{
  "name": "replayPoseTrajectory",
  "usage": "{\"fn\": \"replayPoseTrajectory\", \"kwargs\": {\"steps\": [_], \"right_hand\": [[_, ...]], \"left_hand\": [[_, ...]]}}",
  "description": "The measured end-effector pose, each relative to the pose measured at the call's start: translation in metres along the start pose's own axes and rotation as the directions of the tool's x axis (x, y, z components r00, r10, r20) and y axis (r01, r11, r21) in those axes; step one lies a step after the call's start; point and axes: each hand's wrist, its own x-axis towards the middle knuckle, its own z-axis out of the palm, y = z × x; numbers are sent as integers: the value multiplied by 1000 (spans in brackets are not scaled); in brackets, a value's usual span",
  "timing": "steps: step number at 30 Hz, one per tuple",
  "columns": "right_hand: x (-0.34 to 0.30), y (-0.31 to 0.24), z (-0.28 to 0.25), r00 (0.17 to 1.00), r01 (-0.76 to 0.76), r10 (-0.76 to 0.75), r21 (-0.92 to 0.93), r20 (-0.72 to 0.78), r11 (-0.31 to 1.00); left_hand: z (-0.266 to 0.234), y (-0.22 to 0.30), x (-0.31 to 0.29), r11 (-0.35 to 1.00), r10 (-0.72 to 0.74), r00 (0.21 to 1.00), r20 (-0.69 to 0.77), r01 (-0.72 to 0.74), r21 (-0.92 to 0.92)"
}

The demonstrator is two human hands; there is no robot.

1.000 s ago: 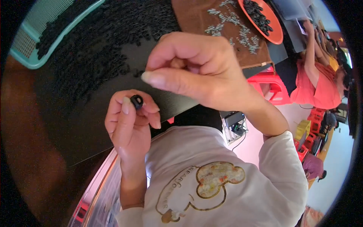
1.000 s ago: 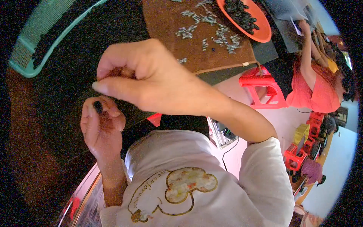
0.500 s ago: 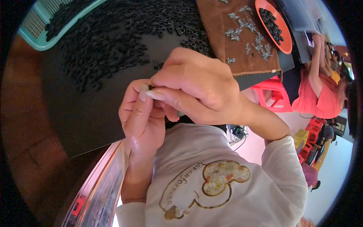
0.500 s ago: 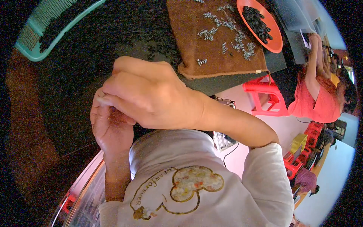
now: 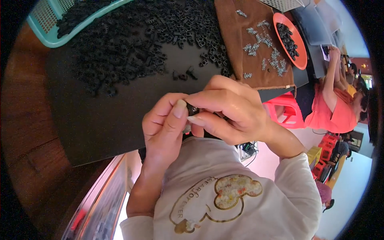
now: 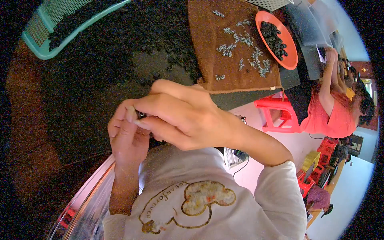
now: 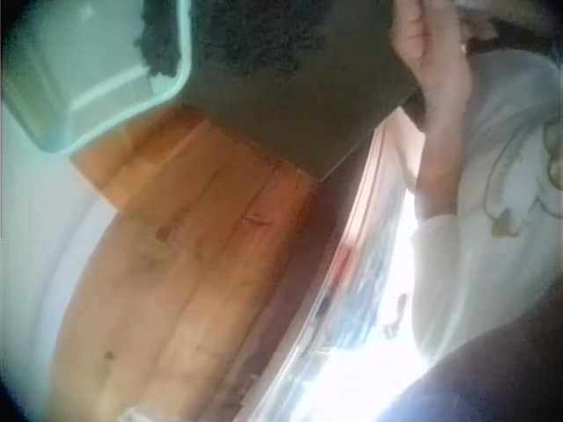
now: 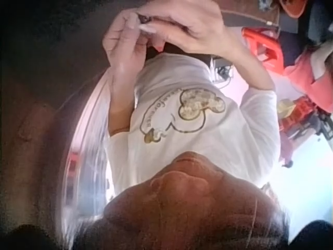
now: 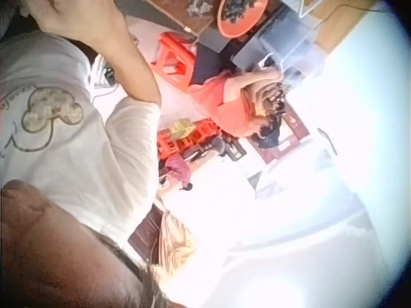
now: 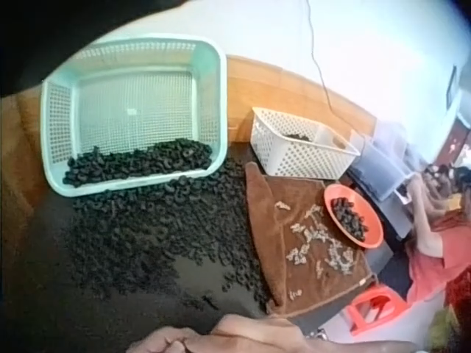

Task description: Manually assembling small black plastic components with silver metal inserts at a workbench.

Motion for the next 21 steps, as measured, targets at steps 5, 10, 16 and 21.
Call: {"fn": "replayPoseTrajectory", "kwargs": {"steps": [5, 10, 16, 21], "right_hand": [[-1, -3, 0, 998, -53, 53, 33, 21, 998], [2, -2, -1, 997, -54, 51, 51, 53, 997], [22, 11, -29, 978, -85, 93, -47, 185, 995], [43, 69, -28, 987, 62, -6, -342, 161, 938]], "left_hand": [[-2, -1, -2, 996, -8, 1000, 3, 8, 88], [-6, -2, -1, 995, -12, 999, 29, 9, 97], [-9, -1, -3, 995, -43, 999, 14, 42, 88], [-14, -3, -1, 989, -16, 995, 98, 2, 149]]}}
